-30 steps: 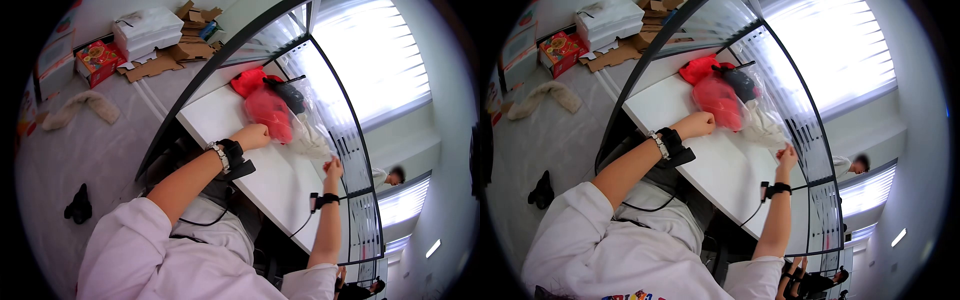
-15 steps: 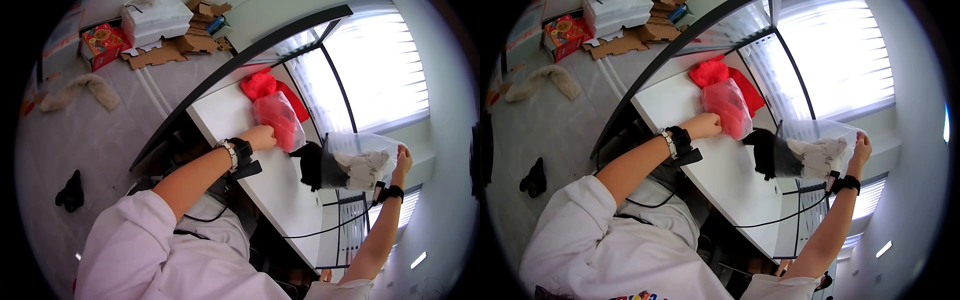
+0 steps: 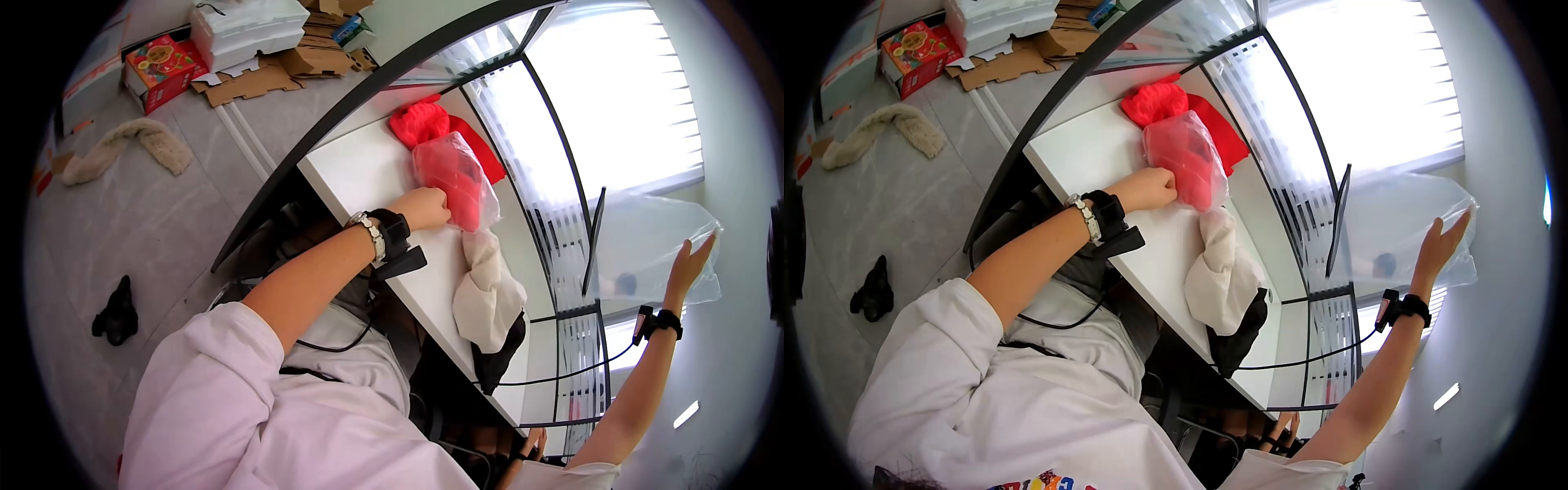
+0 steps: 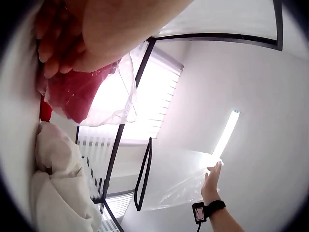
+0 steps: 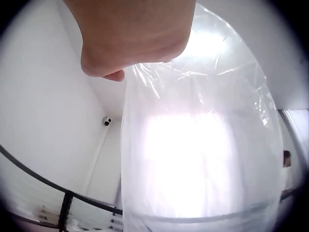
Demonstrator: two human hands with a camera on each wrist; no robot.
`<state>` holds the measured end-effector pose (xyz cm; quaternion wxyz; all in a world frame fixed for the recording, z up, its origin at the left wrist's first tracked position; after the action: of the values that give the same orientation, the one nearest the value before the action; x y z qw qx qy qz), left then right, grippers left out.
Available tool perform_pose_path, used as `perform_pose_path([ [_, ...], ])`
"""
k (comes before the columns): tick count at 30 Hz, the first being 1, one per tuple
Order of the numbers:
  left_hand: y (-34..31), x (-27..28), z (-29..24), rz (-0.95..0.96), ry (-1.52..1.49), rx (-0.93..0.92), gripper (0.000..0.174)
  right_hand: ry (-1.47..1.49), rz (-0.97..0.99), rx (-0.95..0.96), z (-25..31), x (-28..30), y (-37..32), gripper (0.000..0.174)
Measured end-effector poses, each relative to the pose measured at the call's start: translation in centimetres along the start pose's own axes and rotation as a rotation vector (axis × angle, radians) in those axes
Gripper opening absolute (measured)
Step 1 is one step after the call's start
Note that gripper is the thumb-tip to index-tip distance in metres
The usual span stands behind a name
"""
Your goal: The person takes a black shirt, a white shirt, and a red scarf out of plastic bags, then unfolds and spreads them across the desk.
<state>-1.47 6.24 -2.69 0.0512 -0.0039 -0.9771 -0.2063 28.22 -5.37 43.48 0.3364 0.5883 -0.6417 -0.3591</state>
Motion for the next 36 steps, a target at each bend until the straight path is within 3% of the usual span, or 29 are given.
perform_pose_path([
  [5,0.1,-0.4,0.5,-0.042,-0.008,-0.042,0.019,0.096,-0.153,-0.030,1.5,0.4,-0.3,0.061],
  [7,0.2,-0.4,0.4,-0.044,0.013,-0.035,0.020,0.209,-0.002,-0.148,0.7,0.2,-0.8,0.051],
  [9,0.0,0.0,0.0,-0.026,-0.020,0.003,0.021,0.345,0.232,-0.358,2.9,0.3,-1.4,0.020],
  [11,-0.2,0.3,-0.4,-0.018,-0.017,0.004,0.021,0.253,0.457,0.015,2.7,-1.0,-2.4,0.017],
  [13,-0.1,0.4,-0.3,-0.003,-0.024,-0.003,0.021,0.284,0.729,-0.092,4.3,-1.3,-3.6,0.020],
  [14,0.0,0.3,-0.2,0.005,-0.044,0.002,0.021,0.273,0.816,-0.257,6.3,-0.7,-4.1,0.021],
  [17,0.0,0.4,-0.6,0.029,-0.008,0.028,0.021,0.421,1.080,-0.460,6.3,-2.0,-6.7,0.020],
  [19,-0.1,0.3,-0.4,0.039,-0.050,0.033,0.022,0.335,1.240,-0.528,6.1,-2.8,-9.1,0.028],
  [23,0.2,0.0,0.1,0.025,-0.060,0.051,0.023,0.062,1.514,-0.653,6.1,-2.7,-14.6,0.094],
  [25,0.4,0.0,0.2,0.046,-0.054,0.049,0.023,0.080,1.648,-0.707,6.2,-1.8,-18.0,0.111],
  [27,0.2,0.3,-0.5,0.071,-0.043,0.088,0.024,0.133,1.642,-0.761,5.4,-1.1,-22.4,0.112],
  [29,0.4,0.2,-0.1,0.083,-0.055,0.080,0.024,0.280,1.570,-0.680,2.7,-2.5,-29.1,0.116],
  [32,0.2,0.2,-0.2,0.085,-0.079,0.110,0.024,0.352,1.474,-0.751,3.5,-2.8,-35.3,0.117],
  [35,0.5,0.1,0.2,0.110,-0.099,0.090,0.021,0.449,1.525,-0.902,6.4,-2.1,-37.3,0.122],
  [36,0.4,0.2,0.0,0.122,-0.094,0.087,0.021,0.502,1.436,-0.888,6.9,-1.9,-37.6,0.114],
])
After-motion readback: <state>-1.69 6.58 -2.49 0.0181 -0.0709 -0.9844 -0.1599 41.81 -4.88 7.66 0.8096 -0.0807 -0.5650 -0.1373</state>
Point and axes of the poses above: each hand's wrist, its own y-axis towards the middle knuckle, its own x-axis out of the back of the hand, z = x × y, the point moved 1 cm from there along y, towards the middle knuckle, and after that the axes turned 13 degrees about -z, right-handed, at the moved point
